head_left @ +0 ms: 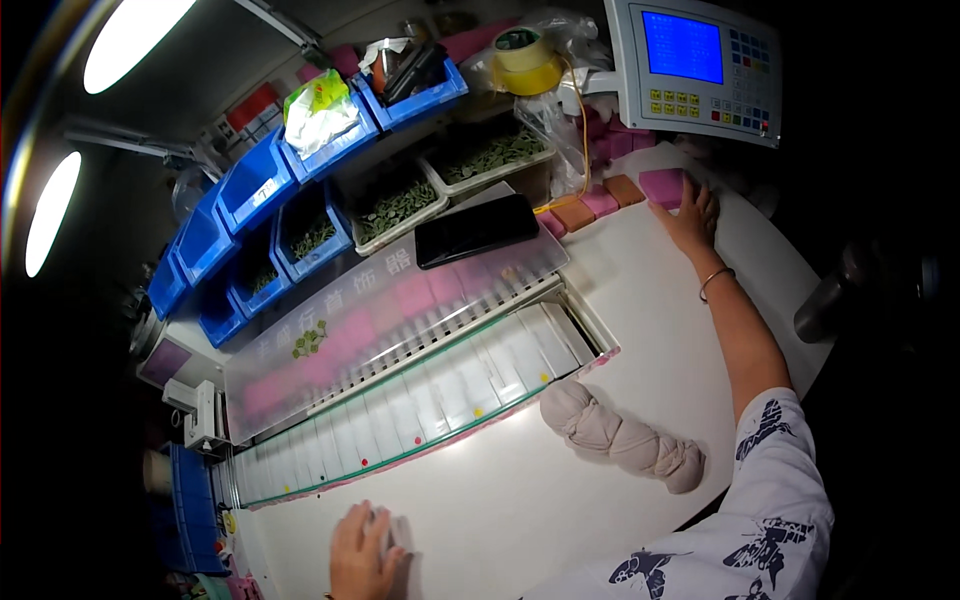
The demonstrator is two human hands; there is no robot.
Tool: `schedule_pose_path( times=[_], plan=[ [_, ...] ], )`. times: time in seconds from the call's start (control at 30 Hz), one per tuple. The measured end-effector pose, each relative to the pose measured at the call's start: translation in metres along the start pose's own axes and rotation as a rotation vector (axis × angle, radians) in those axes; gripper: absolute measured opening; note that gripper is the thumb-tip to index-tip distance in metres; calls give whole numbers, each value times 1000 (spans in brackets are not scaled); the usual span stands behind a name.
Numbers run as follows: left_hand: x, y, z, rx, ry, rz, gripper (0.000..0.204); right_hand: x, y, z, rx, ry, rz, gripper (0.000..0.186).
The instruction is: The person uses two hands to open a pink mold, extracts a green cast object, and uses a cloth to wipe the mold surface before reassembling it.
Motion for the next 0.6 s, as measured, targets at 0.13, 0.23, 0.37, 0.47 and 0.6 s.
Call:
schedule_pose_path(
  times=[0.13, 0.23, 0.37, 0.47, 0.6],
  plan=[
    [8, 42, -4, -128, -7, 25, 58, -4, 4, 14, -50, 17, -115, 102],
    [-4, 57, -9, -169, -91, -4, 60, -4, -4, 22, -68, 11, -115, 96],
    [-5, 56, -8, -151, -69, -8, 60, 2, -5, 22, -25, 6, -114, 89],
    [-6, 53, -8, -132, -71, -29, 60, 7, -9, 8, -37, 45, -61, 85],
    [-1, 44, -3, -118, -52, -19, 59, 22, -30, -22, 37, 7, 61, 81]
  ],
)
Point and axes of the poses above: each hand's wrist, its own z-axis towards the middle knuckle, its own y-axis out of the palm, x = y × z, the point moved 10 cm from there along z, towards the middle knuckle, and after that the axes turned 8 degrees about -z, right-handed, at the moved point
